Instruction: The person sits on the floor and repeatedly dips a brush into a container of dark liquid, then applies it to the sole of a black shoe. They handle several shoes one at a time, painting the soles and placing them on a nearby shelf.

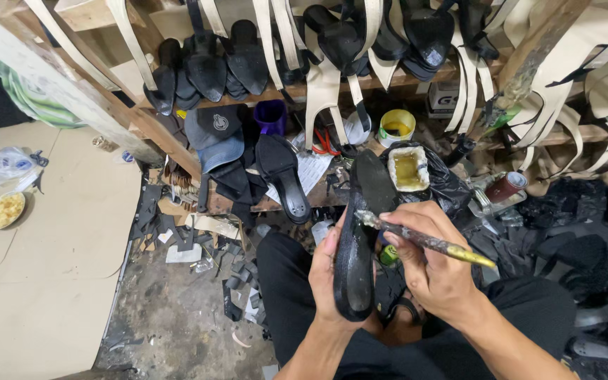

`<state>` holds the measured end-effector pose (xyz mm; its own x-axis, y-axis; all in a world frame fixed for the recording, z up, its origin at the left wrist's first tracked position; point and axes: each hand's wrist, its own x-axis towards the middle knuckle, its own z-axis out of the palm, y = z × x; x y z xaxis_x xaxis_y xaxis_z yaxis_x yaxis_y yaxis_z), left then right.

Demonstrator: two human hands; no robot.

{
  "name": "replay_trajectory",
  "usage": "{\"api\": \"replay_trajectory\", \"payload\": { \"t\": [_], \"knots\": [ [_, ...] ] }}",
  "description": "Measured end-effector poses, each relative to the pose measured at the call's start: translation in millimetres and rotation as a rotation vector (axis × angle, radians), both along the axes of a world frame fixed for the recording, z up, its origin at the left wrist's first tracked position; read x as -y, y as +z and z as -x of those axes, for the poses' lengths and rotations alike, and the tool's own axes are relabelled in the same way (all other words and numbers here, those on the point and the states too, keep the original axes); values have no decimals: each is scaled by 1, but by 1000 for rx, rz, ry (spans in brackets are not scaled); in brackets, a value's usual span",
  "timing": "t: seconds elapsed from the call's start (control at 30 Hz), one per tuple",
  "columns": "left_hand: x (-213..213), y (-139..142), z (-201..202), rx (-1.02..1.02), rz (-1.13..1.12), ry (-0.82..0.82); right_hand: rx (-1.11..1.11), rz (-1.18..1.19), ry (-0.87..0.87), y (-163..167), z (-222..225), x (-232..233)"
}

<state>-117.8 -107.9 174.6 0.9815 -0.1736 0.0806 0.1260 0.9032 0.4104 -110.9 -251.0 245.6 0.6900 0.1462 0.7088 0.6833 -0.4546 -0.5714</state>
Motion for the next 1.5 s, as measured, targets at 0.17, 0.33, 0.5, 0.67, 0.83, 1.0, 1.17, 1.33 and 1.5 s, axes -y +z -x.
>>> {"api": "replay_trajectory", "payload": {
  "t": [0.17,0.33,0.5,0.67,0.83,1.0,1.17,1.33,1.5],
  "knots": [
    [-1,15,-2,12,13,14,-67,-11,90,-6,5,0],
    [0,31,-7,-602,15,89,-97,-10,177,-10,11,-3],
    [-8,19,-11,30,69,15,-124,1,251,-10,21,-4],
    [-11,8,-12,86,86,-3,-107,-25,229,-5,18,1],
    [-5,16,-8,-78,58,20,46,36,93,3,11,0],
    [-1,20,-6,36,94,4,16,32,55,6,9,-3],
    [-5,15,-10,15,100,17,-58,-7,183,-1,14,-5],
    [-9,13,-12,79,67,16,-114,-23,254,-7,22,-6],
    [-15,14,-16,118,249,-75,-117,14,368,-6,29,-1]
  ]
}}
